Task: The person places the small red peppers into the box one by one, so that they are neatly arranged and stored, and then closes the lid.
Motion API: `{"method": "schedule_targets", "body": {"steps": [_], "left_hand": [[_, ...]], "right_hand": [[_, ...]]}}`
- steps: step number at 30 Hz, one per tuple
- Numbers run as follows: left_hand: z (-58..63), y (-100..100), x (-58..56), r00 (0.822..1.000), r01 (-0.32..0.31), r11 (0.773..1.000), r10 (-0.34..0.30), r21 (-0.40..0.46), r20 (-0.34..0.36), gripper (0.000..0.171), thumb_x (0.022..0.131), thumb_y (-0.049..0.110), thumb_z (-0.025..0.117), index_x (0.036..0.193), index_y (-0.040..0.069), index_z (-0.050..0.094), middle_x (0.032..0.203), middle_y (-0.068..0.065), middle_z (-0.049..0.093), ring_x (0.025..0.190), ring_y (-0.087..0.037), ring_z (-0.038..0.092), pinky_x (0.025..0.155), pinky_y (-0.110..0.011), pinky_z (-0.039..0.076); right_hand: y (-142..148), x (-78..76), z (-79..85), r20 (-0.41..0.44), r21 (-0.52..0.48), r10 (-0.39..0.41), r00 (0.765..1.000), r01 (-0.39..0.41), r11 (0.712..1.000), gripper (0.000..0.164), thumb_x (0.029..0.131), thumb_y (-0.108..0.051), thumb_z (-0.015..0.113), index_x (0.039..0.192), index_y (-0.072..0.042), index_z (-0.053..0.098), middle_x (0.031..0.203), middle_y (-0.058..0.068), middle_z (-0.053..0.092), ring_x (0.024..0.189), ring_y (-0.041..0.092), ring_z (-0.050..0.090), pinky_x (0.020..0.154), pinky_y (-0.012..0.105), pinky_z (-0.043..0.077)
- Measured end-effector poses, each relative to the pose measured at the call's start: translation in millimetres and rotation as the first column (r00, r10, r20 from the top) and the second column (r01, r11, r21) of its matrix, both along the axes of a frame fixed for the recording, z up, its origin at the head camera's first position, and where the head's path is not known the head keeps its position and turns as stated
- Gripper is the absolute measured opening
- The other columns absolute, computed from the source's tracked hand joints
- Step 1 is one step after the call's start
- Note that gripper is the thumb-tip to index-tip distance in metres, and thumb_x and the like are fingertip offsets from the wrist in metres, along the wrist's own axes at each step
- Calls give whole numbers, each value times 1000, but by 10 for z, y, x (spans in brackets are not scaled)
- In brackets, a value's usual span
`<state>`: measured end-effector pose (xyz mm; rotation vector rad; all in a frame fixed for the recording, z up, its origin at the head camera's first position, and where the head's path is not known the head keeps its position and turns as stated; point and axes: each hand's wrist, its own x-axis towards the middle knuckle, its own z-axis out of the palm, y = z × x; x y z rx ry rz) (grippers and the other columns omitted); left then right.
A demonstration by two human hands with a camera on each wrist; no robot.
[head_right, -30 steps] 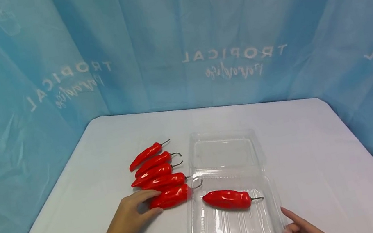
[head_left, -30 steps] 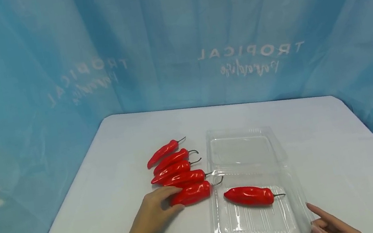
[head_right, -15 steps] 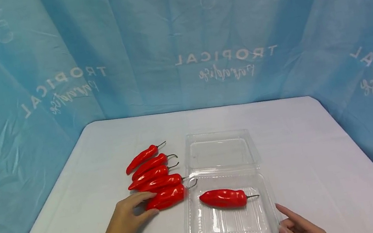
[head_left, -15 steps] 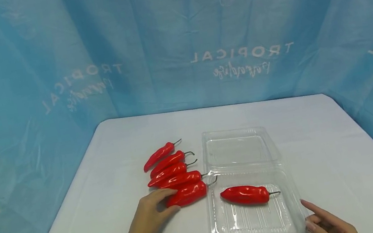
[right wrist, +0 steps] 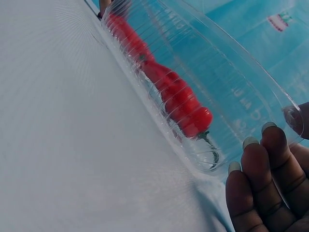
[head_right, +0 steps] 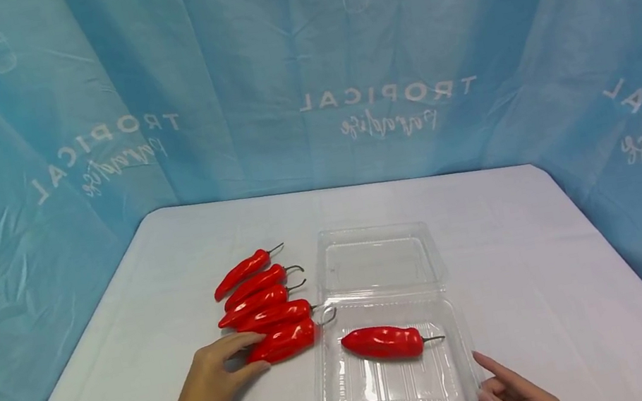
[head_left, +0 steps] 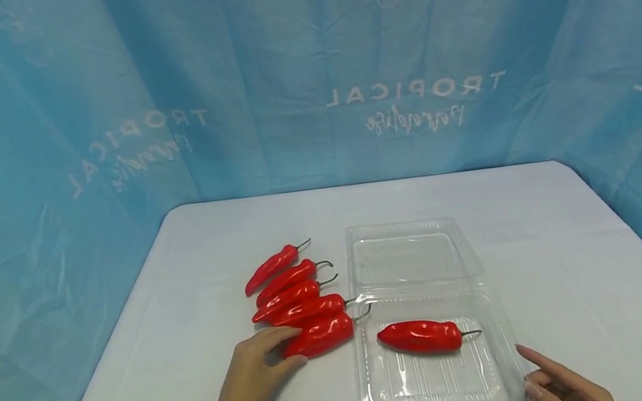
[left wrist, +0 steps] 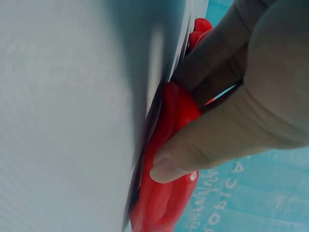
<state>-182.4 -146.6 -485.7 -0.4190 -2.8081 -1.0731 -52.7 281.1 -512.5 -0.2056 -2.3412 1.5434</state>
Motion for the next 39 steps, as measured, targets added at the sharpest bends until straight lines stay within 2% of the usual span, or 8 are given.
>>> {"method": "schedule_targets", "body": {"steps": [6,11,19,24,31,39], "left_hand": [[22,-11,35,999,-37,999,37,-1,-16,52,73,21,94,121,26,75,116,15,73,109,-10,68,91,-36,59],[48,-50,59,998,-35,999,34,-17,-50,53,72,19,95,122,22,75,116,12,74,108,-12,70,91,-38,59],[83,-151,130,999,-47,998,45,-47,-30,55,71,20,96,122,22,75,115,11,74,106,-12,70,90,-39,60],[112,-211,158,998,-66,998,66,-23,5,51,72,22,95,119,23,76,115,11,74,105,-11,70,89,-37,60],[113,-295,189,996,-87,996,86,25,38,47,71,25,96,114,27,76,108,15,73,93,-4,68,85,-32,61],[174,-406,250,988,-155,983,151,99,39,46,71,26,96,112,27,77,104,16,74,89,-5,69,84,-35,61]], "right_hand": [[-2,-10,4,6,4,6,1000,-6,1000,42,93,8,67,134,12,58,83,11,69,67,16,65,61,28,59],[3,-1,2,1,1,16,1000,-16,1000,41,94,7,67,134,12,57,83,11,68,67,17,66,61,29,59],[11,25,-26,-31,-35,54,998,-55,998,40,95,11,64,134,15,55,82,13,68,65,19,68,57,33,60],[13,14,-10,-32,-14,41,999,-41,999,40,94,11,64,134,15,56,81,12,67,64,19,65,58,31,59],[1,12,8,-28,24,22,999,-22,999,40,94,12,64,133,14,57,81,9,67,64,18,65,58,31,59],[-15,13,23,-13,25,13,1000,-13,1000,39,94,11,64,133,15,57,82,10,68,65,19,67,59,31,59]]}}
